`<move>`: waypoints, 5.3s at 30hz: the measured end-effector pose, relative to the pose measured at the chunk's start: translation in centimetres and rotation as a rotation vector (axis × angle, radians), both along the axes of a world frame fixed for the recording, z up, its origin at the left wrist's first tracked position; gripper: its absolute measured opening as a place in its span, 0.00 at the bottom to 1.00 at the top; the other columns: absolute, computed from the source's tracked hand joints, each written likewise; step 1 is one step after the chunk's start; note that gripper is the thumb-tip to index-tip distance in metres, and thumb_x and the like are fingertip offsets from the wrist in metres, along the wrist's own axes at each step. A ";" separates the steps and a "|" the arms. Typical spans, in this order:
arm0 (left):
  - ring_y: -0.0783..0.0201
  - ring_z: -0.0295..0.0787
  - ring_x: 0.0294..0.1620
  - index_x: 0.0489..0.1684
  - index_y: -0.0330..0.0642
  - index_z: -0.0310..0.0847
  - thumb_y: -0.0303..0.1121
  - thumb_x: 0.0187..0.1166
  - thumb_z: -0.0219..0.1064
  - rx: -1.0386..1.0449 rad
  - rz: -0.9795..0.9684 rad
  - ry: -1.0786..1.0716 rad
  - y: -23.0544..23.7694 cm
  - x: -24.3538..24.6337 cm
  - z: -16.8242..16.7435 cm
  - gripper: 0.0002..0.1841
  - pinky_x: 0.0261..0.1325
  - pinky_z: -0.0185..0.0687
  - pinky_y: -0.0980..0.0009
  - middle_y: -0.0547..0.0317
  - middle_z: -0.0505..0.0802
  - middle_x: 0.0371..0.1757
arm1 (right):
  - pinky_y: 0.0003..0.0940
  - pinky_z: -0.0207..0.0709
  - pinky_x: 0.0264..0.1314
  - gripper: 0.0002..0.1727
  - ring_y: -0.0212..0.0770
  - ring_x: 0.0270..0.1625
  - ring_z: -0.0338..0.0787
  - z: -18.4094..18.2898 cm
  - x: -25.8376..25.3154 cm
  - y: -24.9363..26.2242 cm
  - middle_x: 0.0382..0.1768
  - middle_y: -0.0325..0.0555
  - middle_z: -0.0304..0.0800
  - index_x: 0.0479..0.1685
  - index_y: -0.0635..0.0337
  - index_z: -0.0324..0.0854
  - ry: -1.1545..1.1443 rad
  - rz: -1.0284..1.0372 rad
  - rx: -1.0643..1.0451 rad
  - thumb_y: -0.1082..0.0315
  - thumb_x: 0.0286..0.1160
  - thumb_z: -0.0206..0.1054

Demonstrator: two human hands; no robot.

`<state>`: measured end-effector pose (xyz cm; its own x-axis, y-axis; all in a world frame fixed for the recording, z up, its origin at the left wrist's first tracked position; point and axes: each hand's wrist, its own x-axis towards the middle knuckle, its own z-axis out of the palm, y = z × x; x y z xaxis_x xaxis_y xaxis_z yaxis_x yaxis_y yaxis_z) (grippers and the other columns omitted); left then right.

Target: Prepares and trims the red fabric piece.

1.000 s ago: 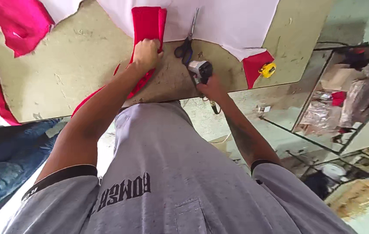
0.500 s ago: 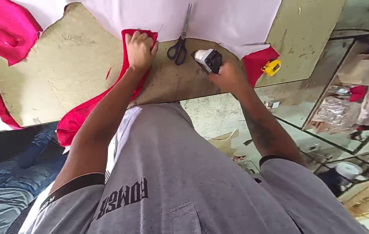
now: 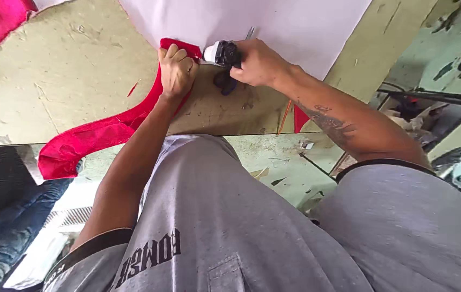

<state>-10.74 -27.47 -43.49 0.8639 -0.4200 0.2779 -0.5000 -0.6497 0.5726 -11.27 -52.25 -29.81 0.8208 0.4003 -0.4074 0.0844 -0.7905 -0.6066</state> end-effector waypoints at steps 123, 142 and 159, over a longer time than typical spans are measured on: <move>0.52 0.88 0.55 0.23 0.39 0.84 0.53 0.87 0.55 -0.093 -0.021 0.399 4.2 0.1 2.3 0.28 0.66 0.78 0.52 0.49 0.91 0.41 | 0.45 0.89 0.52 0.18 0.36 0.46 0.94 1.9 -9.1 7.0 0.47 0.42 0.94 0.61 0.51 0.85 0.143 -0.271 -0.154 0.57 0.75 0.68; 0.33 0.53 0.92 0.95 0.54 0.52 0.51 0.52 0.86 0.549 0.625 0.575 46.5 -21.0 7.1 0.61 0.86 0.52 0.28 0.38 0.62 0.92 | 0.42 0.77 0.75 0.33 0.43 0.72 0.83 -3.1 -21.6 -4.4 0.72 0.55 0.82 0.77 0.59 0.77 -0.046 -1.090 -0.194 0.58 0.70 0.74; 0.64 0.93 0.56 0.79 0.53 0.76 0.61 0.91 0.36 -0.866 0.263 1.436 54.9 -19.6 7.1 0.33 0.58 0.91 0.61 0.60 0.93 0.61 | 0.41 0.90 0.61 0.22 0.41 0.68 0.88 -3.9 -16.9 41.1 0.70 0.49 0.85 0.72 0.60 0.80 -0.035 -0.483 0.489 0.58 0.85 0.64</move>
